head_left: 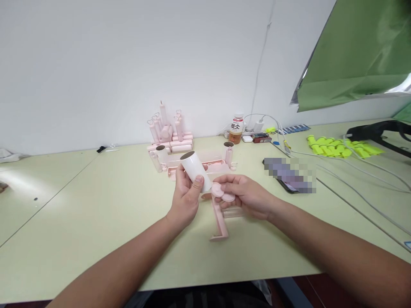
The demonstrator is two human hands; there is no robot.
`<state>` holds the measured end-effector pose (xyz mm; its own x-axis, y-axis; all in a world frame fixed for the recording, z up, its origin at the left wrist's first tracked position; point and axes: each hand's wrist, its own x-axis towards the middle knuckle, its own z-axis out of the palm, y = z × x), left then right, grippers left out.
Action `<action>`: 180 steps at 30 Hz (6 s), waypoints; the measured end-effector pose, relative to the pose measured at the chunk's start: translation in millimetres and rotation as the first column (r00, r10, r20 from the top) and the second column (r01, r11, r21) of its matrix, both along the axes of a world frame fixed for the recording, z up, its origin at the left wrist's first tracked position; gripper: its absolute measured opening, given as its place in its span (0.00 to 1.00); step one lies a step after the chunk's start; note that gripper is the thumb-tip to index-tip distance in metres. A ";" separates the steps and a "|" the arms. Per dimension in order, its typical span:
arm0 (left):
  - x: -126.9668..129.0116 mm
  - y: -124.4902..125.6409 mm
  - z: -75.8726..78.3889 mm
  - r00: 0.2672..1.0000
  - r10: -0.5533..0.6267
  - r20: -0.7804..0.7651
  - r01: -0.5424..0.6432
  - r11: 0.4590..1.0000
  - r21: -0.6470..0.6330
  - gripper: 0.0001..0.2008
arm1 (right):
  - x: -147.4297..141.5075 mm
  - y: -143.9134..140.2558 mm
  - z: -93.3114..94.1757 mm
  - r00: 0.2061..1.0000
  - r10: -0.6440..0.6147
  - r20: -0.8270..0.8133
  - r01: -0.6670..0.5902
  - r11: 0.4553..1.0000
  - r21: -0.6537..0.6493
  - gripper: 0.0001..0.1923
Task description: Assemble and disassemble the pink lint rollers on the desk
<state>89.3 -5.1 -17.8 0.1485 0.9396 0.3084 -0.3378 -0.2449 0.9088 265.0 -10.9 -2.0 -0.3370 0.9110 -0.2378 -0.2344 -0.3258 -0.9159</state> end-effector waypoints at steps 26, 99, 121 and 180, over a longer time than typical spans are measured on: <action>-8.2 6.6 0.9 0.998 0.052 -0.039 -0.052 0.999 0.000 0.27 | 42.2 44.2 -23.1 0.084 -0.459 0.884 -0.428 0.785 0.448 0.04; -7.1 -7.1 0.3 0.137 0.250 -0.958 0.685 0.675 0.274 0.27 | 37.9 14.4 1.7 0.116 -0.071 0.991 -0.641 0.757 0.129 0.27; -34.3 8.0 17.9 0.196 0.123 -0.973 0.695 0.683 0.226 0.08 | 16.5 -2.7 -3.3 0.319 0.055 0.946 -0.819 0.519 0.246 0.04; -15.8 -11.4 2.7 0.653 -0.756 -0.048 0.728 0.644 -0.233 0.21 | 35.0 -1.0 14.4 0.623 0.667 0.408 -0.781 0.559 0.278 0.23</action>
